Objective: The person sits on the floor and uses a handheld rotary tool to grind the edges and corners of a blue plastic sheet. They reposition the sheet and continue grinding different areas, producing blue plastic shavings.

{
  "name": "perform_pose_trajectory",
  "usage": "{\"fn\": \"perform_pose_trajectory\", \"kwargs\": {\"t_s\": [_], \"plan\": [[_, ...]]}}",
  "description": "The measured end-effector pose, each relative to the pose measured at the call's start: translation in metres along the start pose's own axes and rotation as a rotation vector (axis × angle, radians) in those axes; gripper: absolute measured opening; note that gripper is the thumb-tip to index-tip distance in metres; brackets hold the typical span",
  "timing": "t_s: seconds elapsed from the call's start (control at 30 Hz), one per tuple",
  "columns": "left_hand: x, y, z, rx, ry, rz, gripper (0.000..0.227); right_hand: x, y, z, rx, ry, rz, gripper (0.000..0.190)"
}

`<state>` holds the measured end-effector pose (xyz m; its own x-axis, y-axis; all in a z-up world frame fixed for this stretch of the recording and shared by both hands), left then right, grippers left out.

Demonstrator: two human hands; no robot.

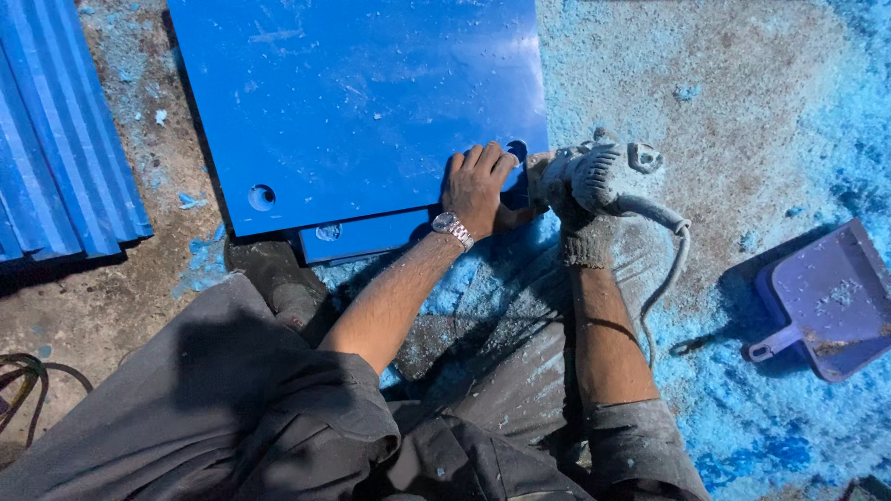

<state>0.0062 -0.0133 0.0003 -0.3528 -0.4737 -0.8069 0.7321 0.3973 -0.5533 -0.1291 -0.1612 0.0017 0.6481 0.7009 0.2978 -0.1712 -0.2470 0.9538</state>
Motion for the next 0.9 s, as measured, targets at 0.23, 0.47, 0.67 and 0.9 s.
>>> {"fn": "perform_pose_trajectory", "kwargs": {"t_s": [0.23, 0.47, 0.67, 0.9], "plan": [[-0.004, -0.002, 0.002, -0.008, 0.003, -0.032, 0.051, 0.001, 0.000, 0.003, -0.007, 0.005, -0.001, 0.011], [-0.003, 0.002, 0.006, -0.005, 0.039, -0.060, 0.060, 0.006, -0.001, 0.006, -0.009, 0.014, 0.010, 0.009], [0.004, 0.003, 0.003, 0.015, -0.063, -0.068, 0.054, 0.010, 0.000, 0.012, -0.020, 0.025, 0.026, 0.008], [0.000, 0.002, 0.004, 0.010, -0.046, -0.120, 0.060, 0.012, -0.004, 0.018, -0.048, 0.048, 0.000, 0.007]]}}
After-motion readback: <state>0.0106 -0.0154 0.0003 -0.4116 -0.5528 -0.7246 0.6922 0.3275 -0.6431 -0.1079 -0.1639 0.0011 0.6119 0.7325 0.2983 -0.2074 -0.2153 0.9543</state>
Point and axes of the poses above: each hand's wrist, its own z-axis towards the middle knuckle, its own x-axis out of the palm, y = z × x, the point moved 1 cm from there along z, towards the middle knuckle, and after that the axes turned 2 degrees about -z, right-handed, at the moved point
